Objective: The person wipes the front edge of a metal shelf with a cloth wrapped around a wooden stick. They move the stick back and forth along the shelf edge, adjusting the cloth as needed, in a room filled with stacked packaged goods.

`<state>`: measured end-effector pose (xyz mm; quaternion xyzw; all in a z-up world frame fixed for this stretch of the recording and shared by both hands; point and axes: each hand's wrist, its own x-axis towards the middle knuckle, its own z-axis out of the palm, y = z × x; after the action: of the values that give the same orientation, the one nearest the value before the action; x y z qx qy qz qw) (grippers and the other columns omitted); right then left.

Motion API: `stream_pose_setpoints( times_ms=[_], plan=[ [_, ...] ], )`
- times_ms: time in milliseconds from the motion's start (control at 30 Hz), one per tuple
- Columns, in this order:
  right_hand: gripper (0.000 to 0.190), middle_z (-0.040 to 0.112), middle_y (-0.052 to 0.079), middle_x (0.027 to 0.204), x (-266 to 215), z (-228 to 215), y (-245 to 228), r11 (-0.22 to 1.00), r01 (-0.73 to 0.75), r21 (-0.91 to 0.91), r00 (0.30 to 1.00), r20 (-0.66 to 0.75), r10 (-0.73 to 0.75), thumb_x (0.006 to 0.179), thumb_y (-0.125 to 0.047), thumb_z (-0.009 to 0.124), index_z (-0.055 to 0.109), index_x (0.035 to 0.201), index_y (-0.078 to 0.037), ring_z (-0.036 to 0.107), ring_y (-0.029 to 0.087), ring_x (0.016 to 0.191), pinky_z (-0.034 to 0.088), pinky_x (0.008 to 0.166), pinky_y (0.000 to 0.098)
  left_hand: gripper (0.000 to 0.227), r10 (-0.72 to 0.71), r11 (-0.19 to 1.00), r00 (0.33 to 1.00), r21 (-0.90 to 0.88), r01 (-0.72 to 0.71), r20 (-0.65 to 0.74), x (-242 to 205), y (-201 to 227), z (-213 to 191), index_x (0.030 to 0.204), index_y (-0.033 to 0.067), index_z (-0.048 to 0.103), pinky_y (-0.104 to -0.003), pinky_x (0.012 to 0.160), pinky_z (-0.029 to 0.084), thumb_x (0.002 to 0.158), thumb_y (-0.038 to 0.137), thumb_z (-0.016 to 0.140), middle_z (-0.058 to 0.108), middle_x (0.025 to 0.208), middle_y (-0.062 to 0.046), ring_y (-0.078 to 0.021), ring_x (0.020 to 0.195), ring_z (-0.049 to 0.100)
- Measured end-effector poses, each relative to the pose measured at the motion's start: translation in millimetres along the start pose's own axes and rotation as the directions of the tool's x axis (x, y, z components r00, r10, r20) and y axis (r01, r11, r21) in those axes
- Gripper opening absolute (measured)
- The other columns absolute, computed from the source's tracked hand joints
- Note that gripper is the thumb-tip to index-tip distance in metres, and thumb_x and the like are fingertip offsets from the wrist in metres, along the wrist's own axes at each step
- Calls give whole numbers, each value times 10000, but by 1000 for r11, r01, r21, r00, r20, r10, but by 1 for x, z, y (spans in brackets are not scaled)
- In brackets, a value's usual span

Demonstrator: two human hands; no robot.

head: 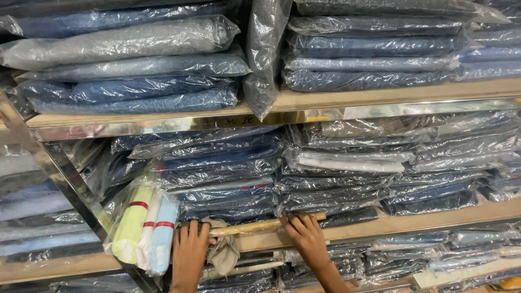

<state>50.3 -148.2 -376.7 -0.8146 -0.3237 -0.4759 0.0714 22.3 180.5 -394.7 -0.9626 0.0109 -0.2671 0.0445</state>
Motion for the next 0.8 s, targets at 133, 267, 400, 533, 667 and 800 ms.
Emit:
stream_pose_setpoints(
  times_ms=[133, 267, 400, 533, 667, 800],
  plan=[
    [438, 718, 53, 1098, -13, -37, 45, 982, -74, -171, 997, -31, 70, 798, 10, 662, 724, 1217, -100, 637, 232, 1011, 502, 937, 425, 472, 110, 986, 993, -125, -114, -38, 17, 66, -8, 1222, 158, 585, -553, 924, 440, 811, 360, 700, 575, 1137, -67, -262, 1068, 580],
    [434, 717, 60, 1075, -36, -84, 100, 943, -316, -102, 948, -59, 312, 688, -56, 716, 726, 1122, -84, 649, 271, 1016, 511, 872, 436, 507, 268, 942, 963, -200, -270, -36, 42, 168, -18, 1165, 45, 584, -582, 929, 427, 913, 483, 629, 587, 1129, -150, -330, 1055, 590],
    [410, 729, 50, 1114, -48, -96, 123, 920, -386, -62, 921, -80, 381, 711, 46, 662, 745, 1089, -89, 660, 264, 1045, 540, 892, 413, 420, 326, 919, 943, -215, -331, -59, 43, 190, -17, 1159, 39, 579, -539, 970, 425, 990, 424, 574, 588, 1126, -121, -287, 1055, 592],
    [401, 707, 119, 1063, -48, -74, 96, 918, -395, -37, 915, -108, 389, 729, 67, 652, 734, 1113, -14, 636, 323, 1012, 536, 858, 436, 463, 462, 846, 877, -229, -481, -133, 37, 137, -6, 1202, 29, 573, -502, 888, 429, 958, 422, 582, 594, 1089, -117, -272, 1010, 598],
    [432, 681, 86, 1089, -41, -49, 47, 962, -274, 0, 961, -43, 274, 730, 32, 633, 698, 1151, -40, 620, 308, 1085, 509, 953, 450, 402, 300, 947, 948, -85, -309, -103, 21, 66, 5, 1144, 140, 598, -500, 918, 420, 913, 469, 586, 600, 1102, -57, -228, 1034, 599],
    [467, 628, 85, 1180, -35, -32, 35, 998, -62, -2, 997, 38, 62, 726, -11, 635, 640, 1191, -59, 609, 265, 1142, 402, 1074, 531, 465, 78, 995, 983, -51, -87, -169, -2, 35, 21, 1204, 199, 617, -517, 971, 403, 807, 438, 660, 597, 1173, -36, -241, 1057, 594]
  ],
)
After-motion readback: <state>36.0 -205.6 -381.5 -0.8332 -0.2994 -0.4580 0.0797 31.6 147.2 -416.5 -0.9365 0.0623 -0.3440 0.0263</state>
